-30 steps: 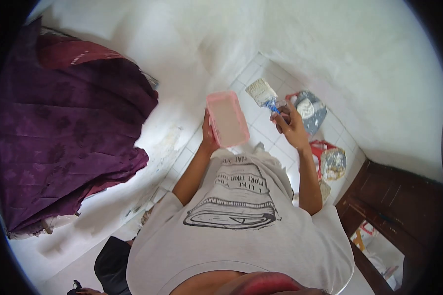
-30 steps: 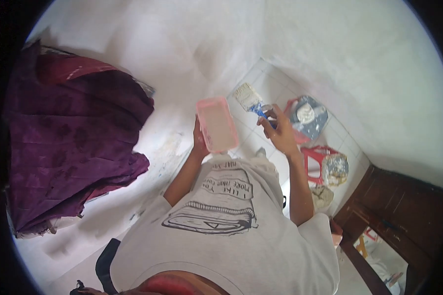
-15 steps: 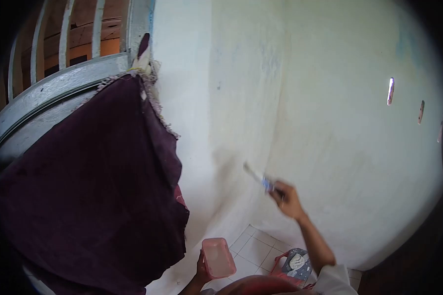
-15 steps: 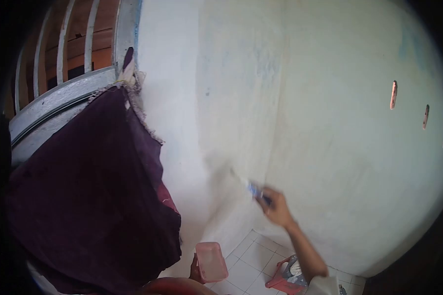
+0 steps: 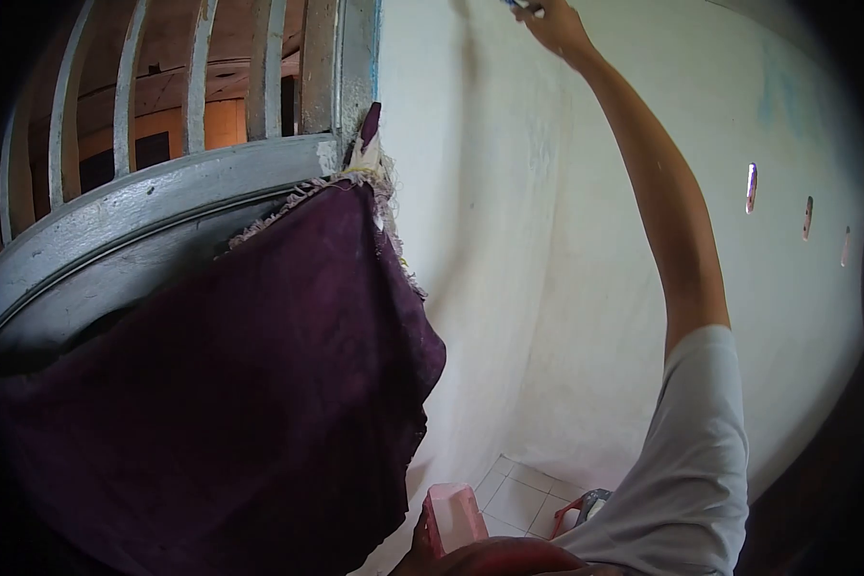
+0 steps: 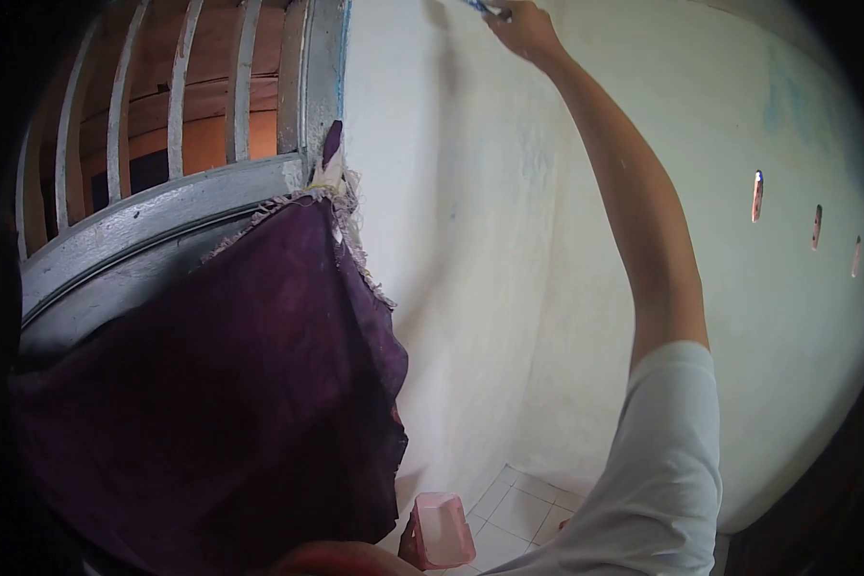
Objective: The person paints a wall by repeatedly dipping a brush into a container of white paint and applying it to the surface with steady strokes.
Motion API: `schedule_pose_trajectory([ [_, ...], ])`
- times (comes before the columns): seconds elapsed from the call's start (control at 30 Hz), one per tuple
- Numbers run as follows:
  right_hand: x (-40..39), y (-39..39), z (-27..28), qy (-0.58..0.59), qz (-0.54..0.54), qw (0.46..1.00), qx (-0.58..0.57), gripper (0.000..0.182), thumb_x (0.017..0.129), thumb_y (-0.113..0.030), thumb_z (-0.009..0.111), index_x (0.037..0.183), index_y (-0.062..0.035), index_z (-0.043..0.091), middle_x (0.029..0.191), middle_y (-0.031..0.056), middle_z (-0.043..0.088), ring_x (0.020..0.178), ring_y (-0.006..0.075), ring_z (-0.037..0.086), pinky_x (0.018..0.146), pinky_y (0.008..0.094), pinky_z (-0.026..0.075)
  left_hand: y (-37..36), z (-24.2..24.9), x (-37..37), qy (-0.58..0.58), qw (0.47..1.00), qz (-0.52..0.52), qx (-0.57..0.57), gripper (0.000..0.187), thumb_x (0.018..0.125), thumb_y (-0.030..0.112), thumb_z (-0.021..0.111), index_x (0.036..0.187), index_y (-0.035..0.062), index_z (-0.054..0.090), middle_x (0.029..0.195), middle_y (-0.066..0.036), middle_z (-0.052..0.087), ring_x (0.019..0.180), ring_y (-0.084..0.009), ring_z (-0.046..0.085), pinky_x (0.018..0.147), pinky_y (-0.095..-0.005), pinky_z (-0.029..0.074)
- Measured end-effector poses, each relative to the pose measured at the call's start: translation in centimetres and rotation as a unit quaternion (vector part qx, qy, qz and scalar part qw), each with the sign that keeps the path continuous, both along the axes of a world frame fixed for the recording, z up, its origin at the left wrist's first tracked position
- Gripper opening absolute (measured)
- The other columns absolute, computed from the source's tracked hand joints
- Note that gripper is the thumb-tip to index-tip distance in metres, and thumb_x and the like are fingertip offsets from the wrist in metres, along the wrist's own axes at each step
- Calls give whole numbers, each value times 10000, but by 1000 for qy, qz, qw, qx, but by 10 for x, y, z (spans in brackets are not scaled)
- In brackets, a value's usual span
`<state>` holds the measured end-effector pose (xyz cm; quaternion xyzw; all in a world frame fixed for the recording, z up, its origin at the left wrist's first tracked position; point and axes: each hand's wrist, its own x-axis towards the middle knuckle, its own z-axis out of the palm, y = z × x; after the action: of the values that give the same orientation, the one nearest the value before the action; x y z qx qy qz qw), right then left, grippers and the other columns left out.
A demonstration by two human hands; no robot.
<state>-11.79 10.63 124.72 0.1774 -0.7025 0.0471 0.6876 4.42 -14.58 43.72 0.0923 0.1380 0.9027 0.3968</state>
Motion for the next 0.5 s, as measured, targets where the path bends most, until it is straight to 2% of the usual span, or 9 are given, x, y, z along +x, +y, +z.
schedule_pose_trajectory([
  [0.03,9,-14,9,-38,40,998,-36,291,908,-143,680,1184,-67,733,834,107,723,667,154,585,614,325,485,-3,1,0,-1,1000,-1,1,753,982,676,400,1518,148,385,1414,-109,540,1291,-311,552,1092,-556,437],
  [0.13,0,-33,32,-135,27,987,-87,325,895,-169,681,1208,-97,733,856,114,728,735,176,613,686,355,510,-9,6,0,4,1000,-3,-4,754,982,677,401,1519,147,383,1416,-109,538,1292,-310,551,1093,-556,436],
  [0.2,-14,-30,30,-139,22,990,-26,323,889,-178,686,1198,-100,741,850,101,729,719,170,610,666,345,512,-10,6,1,4,1000,-3,-1,755,982,677,401,1519,147,381,1417,-109,537,1293,-310,550,1094,-556,436],
  [0.27,1,-35,-2,-206,-12,978,-16,332,871,-183,696,1192,-118,749,841,82,731,704,167,613,637,326,510,-10,5,5,4,1000,-1,0,756,982,677,401,1520,147,380,1419,-109,535,1294,-309,549,1094,-556,435],
  [0.3,12,-32,-25,-258,6,966,-12,343,894,-262,682,1207,-128,722,854,108,730,736,217,668,690,359,529,-9,4,7,3,1000,0,-1,757,982,677,401,1520,147,379,1419,-109,535,1295,-309,549,1094,-556,435],
  [0.33,12,-25,-42,-281,38,959,27,369,852,-114,643,1213,-60,696,769,34,621,567,110,493,473,273,394,-11,2,9,5,1000,5,2,757,982,677,401,1521,146,378,1420,-109,534,1295,-309,549,1095,-556,435],
  [0.37,22,-23,-63,-301,19,951,65,337,850,-101,633,1175,-57,711,756,34,631,569,105,499,485,282,415,-8,1,12,3,1000,3,1,758,981,677,401,1521,146,378,1421,-109,533,1296,-309,548,1095,-556,435],
  [0.43,29,-9,-87,-394,7,907,145,267,844,-120,640,1079,-67,752,692,22,624,585,110,515,515,297,439,-3,2,14,9,1000,8,7,759,981,678,401,1522,146,376,1422,-109,532,1297,-309,548,1095,-556,434],
  [0.5,54,-12,-96,-507,-40,846,157,282,816,-143,664,1068,-81,773,695,26,641,565,114,499,506,291,425,0,4,18,11,1000,11,9,760,981,678,401,1523,146,375,1423,-109,531,1298,-308,547,1096,-556,434],
])
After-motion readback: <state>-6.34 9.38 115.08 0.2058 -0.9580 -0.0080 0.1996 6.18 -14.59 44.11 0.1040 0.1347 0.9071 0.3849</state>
